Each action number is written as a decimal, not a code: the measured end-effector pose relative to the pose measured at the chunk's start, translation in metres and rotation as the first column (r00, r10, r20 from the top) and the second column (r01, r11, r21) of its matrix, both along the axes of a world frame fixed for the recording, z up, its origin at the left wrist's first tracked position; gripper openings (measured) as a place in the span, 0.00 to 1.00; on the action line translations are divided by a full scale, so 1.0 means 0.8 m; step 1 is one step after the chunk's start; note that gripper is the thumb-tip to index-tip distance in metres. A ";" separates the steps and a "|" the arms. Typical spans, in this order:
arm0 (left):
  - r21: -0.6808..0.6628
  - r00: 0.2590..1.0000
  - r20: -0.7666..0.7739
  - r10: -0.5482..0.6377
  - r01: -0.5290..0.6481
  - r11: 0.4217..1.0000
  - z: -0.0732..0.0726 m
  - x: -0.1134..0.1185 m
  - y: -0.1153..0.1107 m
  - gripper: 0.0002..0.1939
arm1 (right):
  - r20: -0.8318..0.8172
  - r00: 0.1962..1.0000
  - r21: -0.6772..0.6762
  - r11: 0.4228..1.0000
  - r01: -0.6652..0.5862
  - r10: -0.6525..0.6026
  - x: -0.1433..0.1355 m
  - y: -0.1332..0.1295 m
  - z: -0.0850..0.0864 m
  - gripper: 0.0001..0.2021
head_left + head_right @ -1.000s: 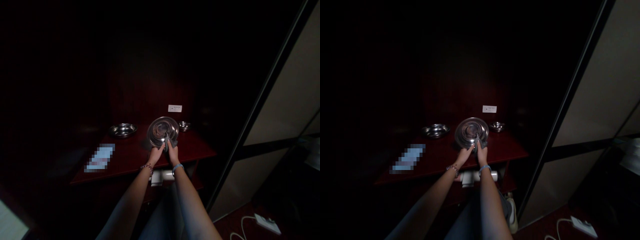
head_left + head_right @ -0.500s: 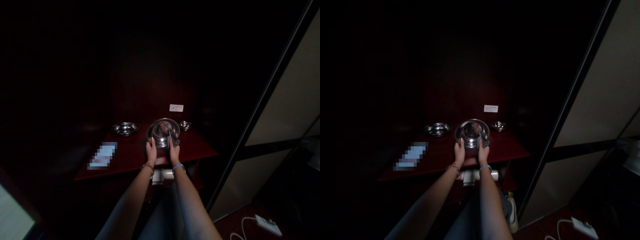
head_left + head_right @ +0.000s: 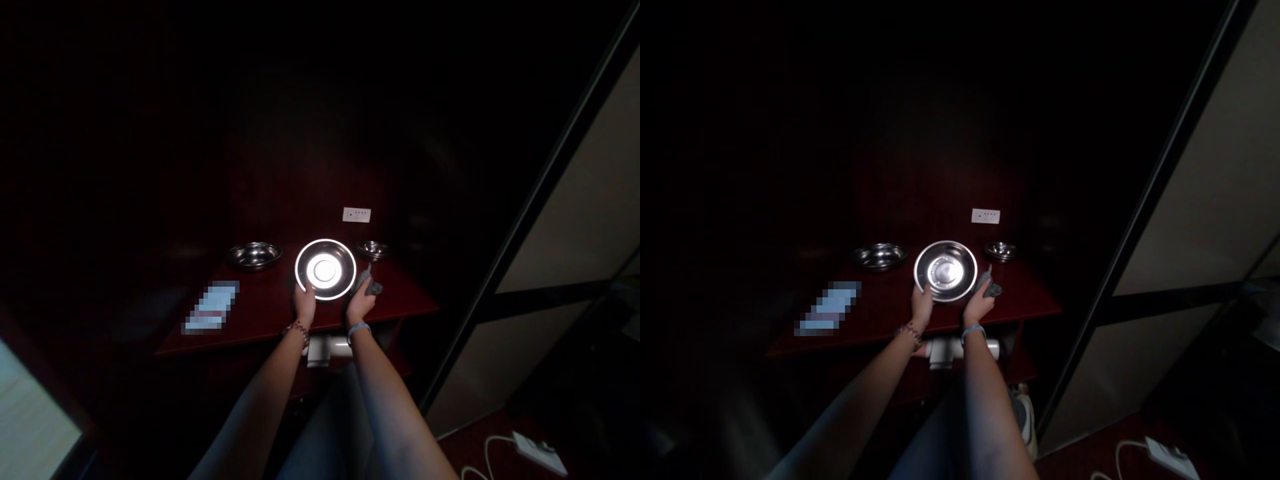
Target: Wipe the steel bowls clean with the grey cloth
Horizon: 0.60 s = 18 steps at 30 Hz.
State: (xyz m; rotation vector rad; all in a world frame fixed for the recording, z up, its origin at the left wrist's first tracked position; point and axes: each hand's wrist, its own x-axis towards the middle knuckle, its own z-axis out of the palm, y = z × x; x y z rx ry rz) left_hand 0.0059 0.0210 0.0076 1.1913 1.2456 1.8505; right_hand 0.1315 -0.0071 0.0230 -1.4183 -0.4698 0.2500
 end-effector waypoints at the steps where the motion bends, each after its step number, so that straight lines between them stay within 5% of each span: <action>1: -0.040 0.999 -0.036 0.018 -0.020 0.999 0.000 0.000 0.000 0.14 | 0.044 0.999 0.019 1.000 0.024 -0.025 0.008 0.001 0.003 0.29; 5: -0.129 0.988 -0.156 0.012 -0.033 0.991 0.004 0.004 -0.005 0.13 | 0.441 0.897 0.057 0.998 -0.017 -0.010 0.063 -0.005 0.021 0.23; 10: -0.125 0.967 -0.253 -0.029 -0.002 0.992 0.012 0.011 -0.013 0.15 | 0.833 0.503 -0.172 0.972 -0.162 0.231 0.119 -0.024 0.048 0.27; 18: -0.125 0.949 -0.309 -0.061 0.023 0.992 0.016 0.012 -0.019 0.16 | 0.896 0.278 -0.269 0.920 -0.285 0.348 0.070 -0.022 0.052 0.26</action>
